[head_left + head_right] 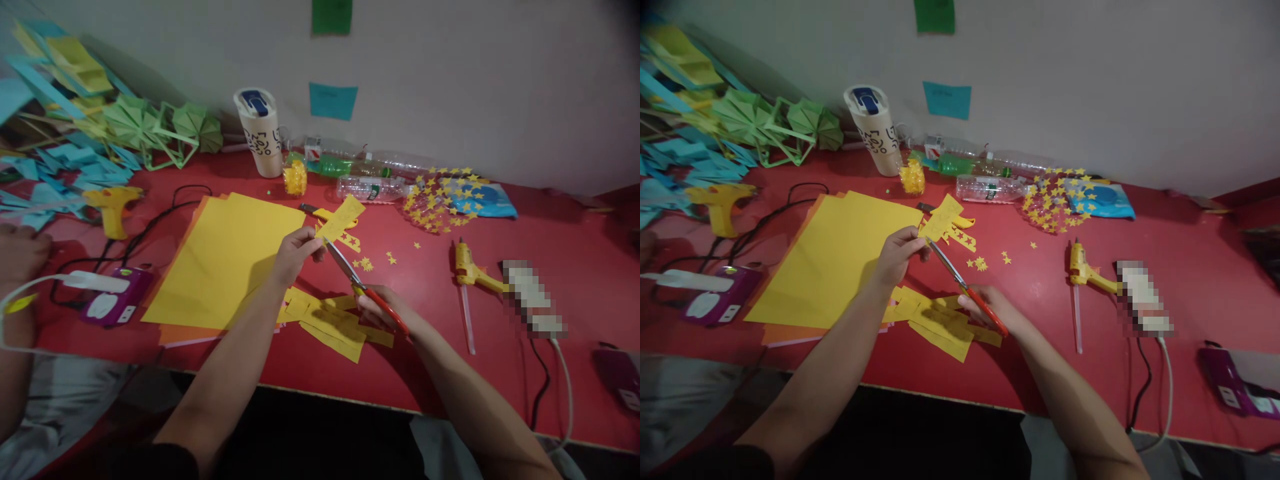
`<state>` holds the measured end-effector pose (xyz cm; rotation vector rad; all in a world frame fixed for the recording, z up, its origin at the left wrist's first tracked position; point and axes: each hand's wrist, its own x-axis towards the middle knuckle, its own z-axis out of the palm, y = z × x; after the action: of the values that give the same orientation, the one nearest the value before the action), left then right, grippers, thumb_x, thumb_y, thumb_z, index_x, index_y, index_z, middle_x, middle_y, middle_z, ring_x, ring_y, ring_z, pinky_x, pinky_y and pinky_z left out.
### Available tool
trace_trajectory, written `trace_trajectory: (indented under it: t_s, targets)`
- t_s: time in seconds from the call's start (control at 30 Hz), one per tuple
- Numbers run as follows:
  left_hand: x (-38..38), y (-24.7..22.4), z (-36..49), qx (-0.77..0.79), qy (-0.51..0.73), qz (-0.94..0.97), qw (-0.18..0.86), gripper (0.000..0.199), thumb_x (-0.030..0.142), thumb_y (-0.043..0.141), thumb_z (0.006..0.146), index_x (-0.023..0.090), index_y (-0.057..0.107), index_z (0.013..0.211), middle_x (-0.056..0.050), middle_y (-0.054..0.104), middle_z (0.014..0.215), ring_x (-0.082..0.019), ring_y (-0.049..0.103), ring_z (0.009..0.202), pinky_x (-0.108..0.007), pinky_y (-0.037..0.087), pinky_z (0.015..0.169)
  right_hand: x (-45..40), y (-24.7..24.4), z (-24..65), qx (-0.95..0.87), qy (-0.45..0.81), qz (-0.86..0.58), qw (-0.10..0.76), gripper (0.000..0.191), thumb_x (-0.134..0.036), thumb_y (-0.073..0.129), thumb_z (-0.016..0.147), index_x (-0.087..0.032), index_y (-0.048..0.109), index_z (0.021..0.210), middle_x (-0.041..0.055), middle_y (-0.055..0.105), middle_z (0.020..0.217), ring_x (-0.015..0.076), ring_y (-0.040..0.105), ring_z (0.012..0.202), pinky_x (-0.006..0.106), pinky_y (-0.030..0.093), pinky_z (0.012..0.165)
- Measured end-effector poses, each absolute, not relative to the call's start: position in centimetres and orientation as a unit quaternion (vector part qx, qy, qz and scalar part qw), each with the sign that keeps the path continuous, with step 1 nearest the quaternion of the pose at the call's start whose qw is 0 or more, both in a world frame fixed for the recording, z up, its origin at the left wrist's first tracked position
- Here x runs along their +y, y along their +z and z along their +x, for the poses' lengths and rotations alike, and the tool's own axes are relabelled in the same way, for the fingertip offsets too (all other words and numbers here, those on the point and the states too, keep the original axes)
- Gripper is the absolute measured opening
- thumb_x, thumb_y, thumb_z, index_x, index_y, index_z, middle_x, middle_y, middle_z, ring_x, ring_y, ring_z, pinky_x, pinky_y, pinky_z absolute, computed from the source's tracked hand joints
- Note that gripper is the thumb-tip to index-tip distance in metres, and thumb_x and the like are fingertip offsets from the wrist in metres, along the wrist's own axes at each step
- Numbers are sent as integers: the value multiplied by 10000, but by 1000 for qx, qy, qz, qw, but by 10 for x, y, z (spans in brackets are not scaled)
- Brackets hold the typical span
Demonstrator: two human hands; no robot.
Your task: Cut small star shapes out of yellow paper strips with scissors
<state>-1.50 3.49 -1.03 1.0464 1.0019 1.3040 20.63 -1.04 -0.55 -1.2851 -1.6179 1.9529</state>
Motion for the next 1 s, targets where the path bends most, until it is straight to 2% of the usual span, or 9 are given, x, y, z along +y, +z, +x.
trace_trajectory:
  t_s: [0.17,0.6,1.0]
  targets:
    - [34,-14,-13,423,550,460,555,300,385,721,718,197,508,620,37,590,535,-87,548,483,-253,491,536,-10,-7,208,-573,679,-433,152,594,-785,634,735,-232,428,665,-107,393,403,61,324,354,234,289,409]
    - [31,-19,-6,406,571,465,541,247,364,683,800,188,569,670,33,603,580,-81,559,517,-240,485,552,-11,-17,208,-572,676,-435,161,567,-773,582,775,-234,435,682,-119,384,384,57,301,329,229,309,401]
    - [31,-20,-6,415,563,454,552,239,356,675,788,193,549,667,36,608,586,-81,572,518,-243,500,559,-12,-17,207,-568,664,-463,151,513,-708,573,817,-233,454,664,-119,393,350,55,313,304,226,337,401]
